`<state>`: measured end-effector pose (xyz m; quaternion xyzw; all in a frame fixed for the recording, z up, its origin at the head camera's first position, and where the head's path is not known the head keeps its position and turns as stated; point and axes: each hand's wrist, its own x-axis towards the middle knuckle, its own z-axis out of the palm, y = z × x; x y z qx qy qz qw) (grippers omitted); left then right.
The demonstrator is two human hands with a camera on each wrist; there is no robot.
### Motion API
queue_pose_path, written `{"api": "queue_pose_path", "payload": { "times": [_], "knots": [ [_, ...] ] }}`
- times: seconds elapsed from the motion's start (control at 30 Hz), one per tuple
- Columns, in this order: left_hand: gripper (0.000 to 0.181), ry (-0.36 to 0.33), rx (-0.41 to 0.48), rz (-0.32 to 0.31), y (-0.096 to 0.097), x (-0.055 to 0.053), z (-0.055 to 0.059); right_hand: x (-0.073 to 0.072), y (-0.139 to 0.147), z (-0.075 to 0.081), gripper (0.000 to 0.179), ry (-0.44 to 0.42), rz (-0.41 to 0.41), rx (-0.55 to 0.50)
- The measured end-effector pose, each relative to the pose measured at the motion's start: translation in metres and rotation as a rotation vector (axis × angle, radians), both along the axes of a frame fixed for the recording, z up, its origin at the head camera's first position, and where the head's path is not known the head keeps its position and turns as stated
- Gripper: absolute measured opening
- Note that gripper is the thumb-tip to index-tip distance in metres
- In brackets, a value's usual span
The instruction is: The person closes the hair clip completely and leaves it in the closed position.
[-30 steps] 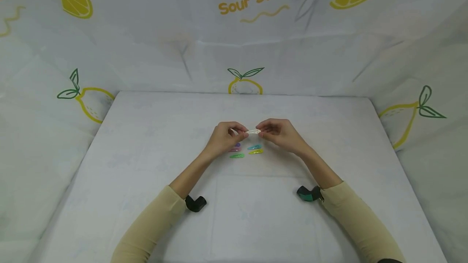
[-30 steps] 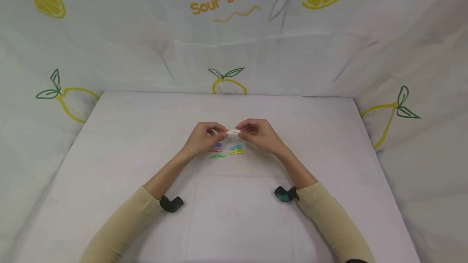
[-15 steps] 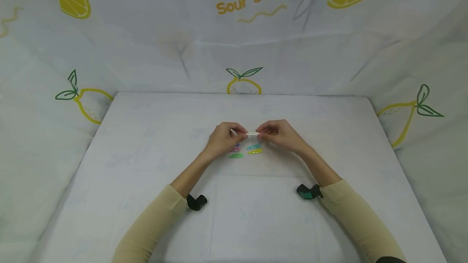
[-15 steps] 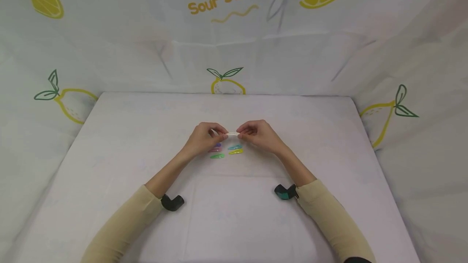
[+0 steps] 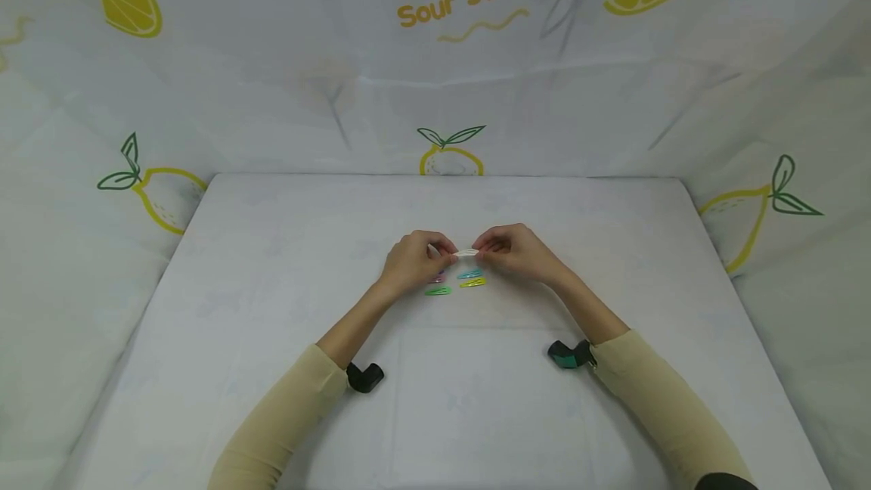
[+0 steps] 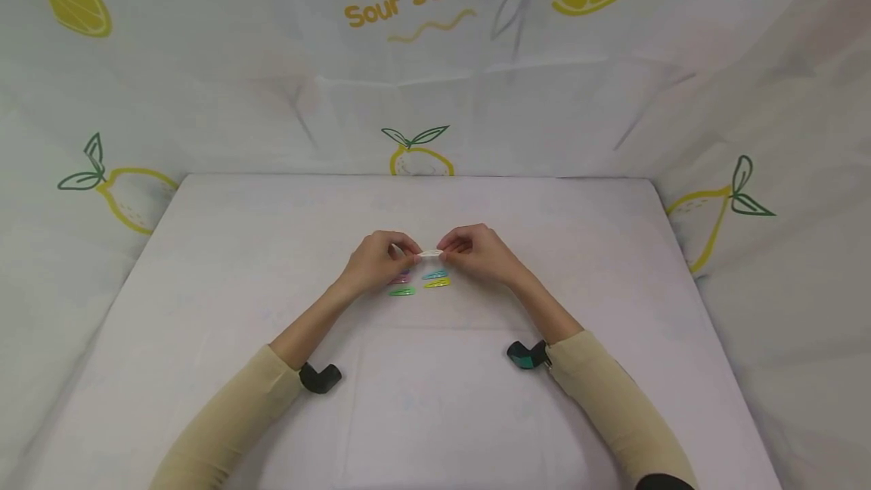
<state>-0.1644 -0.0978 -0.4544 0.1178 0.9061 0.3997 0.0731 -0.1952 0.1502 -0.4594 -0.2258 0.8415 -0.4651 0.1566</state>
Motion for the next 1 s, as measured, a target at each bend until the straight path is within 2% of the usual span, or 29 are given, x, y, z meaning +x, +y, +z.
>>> {"api": "queue_pose_path", "payload": {
  "times": [0.57, 0.83, 1.0],
  "knots": [
    [0.006, 0.017, -0.087, -0.032, -0.0011, -0.0013, -0.0021, -0.0033, -0.0066, 0.0001, 0.014, -0.02, 0.015, 0.07],
    [0.008, 0.019, -0.089, -0.041, -0.0023, -0.0033, -0.0052, -0.0036, -0.0054, 0.0001, 0.014, -0.013, 0.031, 0.073],
    [0.009, -0.002, -0.084, -0.042, -0.0036, -0.0054, -0.0075, -0.0043, -0.0059, 0.0002, 0.013, -0.03, 0.024, 0.096]
  ]
}}
